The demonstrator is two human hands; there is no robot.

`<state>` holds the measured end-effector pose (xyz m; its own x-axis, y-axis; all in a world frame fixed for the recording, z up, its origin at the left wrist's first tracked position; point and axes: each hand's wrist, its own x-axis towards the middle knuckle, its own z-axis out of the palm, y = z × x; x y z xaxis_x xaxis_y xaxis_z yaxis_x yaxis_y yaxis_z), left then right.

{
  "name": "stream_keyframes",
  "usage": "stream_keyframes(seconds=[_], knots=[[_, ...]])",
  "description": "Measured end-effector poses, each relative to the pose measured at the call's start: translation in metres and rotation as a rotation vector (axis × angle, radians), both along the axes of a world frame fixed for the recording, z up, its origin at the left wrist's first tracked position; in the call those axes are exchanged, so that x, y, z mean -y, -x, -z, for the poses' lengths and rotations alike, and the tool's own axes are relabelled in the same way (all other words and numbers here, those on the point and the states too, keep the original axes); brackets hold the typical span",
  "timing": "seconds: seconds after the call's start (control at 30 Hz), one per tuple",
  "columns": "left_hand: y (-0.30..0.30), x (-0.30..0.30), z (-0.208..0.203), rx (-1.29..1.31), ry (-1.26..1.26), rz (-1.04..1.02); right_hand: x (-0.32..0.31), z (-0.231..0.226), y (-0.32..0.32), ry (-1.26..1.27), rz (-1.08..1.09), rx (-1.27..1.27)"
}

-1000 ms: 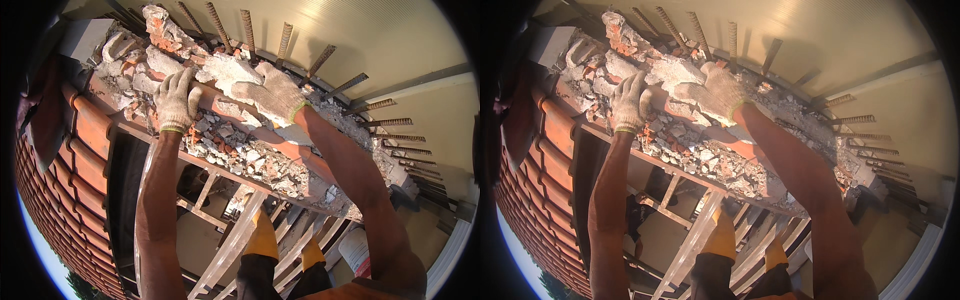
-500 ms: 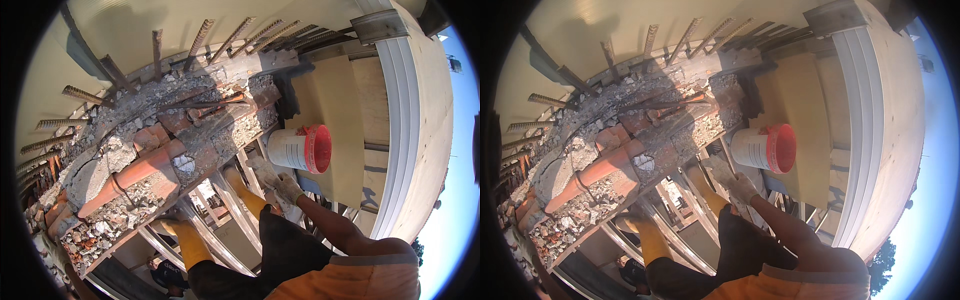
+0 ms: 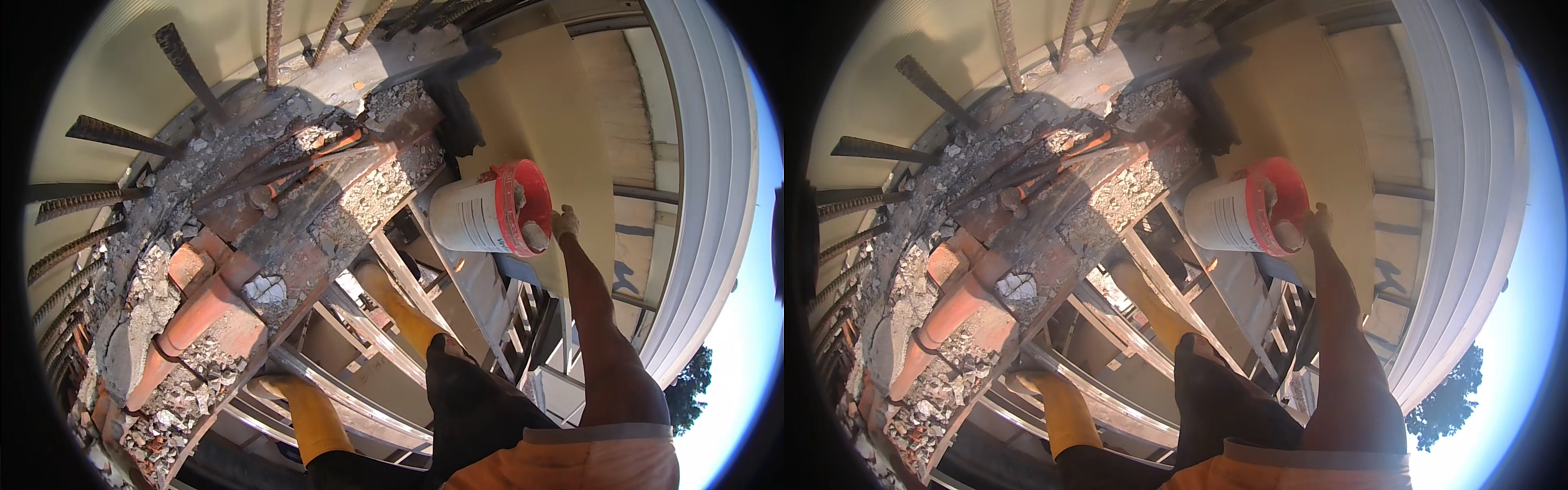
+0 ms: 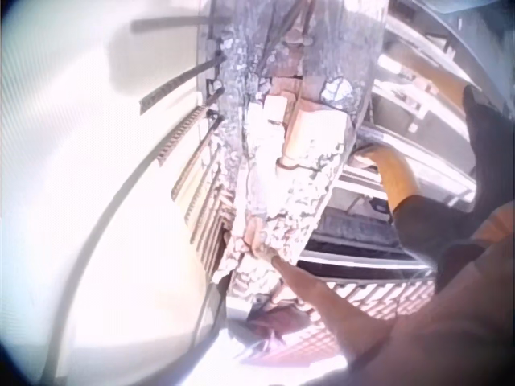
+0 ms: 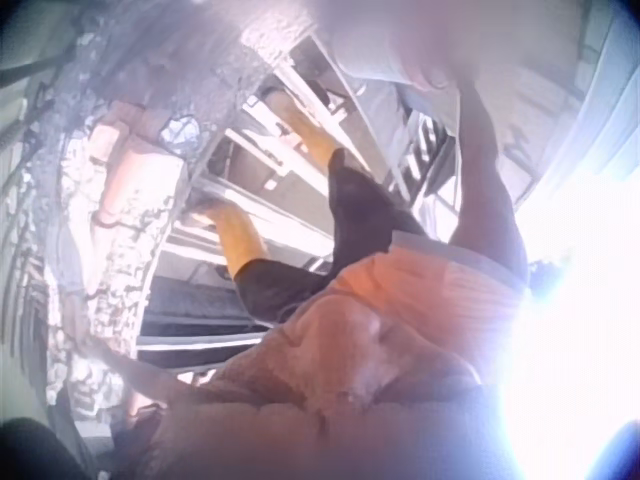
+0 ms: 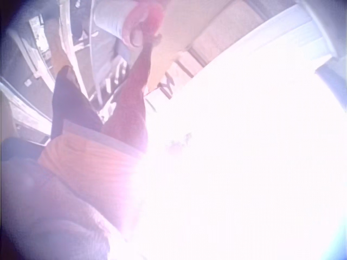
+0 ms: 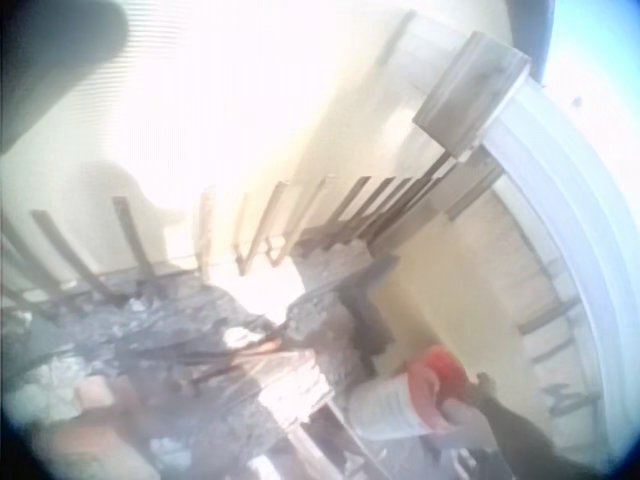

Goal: The person removes concrete and brick debris from a damaged roof edge, using a hammer to break apart stuck pieces and passing the debris in a bucket to a person below.

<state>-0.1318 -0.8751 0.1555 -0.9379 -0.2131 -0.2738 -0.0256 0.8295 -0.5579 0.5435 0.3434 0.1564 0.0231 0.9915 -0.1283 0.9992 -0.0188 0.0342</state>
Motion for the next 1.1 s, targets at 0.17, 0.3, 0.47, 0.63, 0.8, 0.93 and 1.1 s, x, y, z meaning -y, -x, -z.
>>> stream_keyframes(seconds=[0.17, 0.3, 0.47, 0.63, 0.8, 0.93, 1.1], knots=[[-0.030, 0.026, -0.033, -0.182, -0.155, 0.050, 0.012, 0.073, 0.050, 0.200, 0.019, -0.110], [-0.039, -0.083, -0.001, -0.206, -0.300, -0.029, 0.116, 0.052, 0.083, 0.102, 0.194, -0.345], [-0.034, -0.105, -0.069, -0.422, -0.352, -0.057, 0.201, 0.128, 0.121, -0.136, -0.762, -0.150], [-0.051, -0.076, -0.084, -0.311, -0.332, -0.012, 0.494, 0.078, 0.405, 0.393, -1.402, -0.710], [-0.054, -0.073, -0.070, -0.304, -0.395, 0.026, 0.703, 0.053, 0.646, 0.640, -1.797, -0.812], [-0.051, -0.066, -0.052, -0.387, -0.415, 0.073, 0.788, 0.076, 0.748, 0.697, -1.879, -0.120], [-0.053, -0.048, -0.032, -0.483, -0.464, 0.132, 0.800, 0.103, 0.760, 0.647, -1.933, 0.011]])
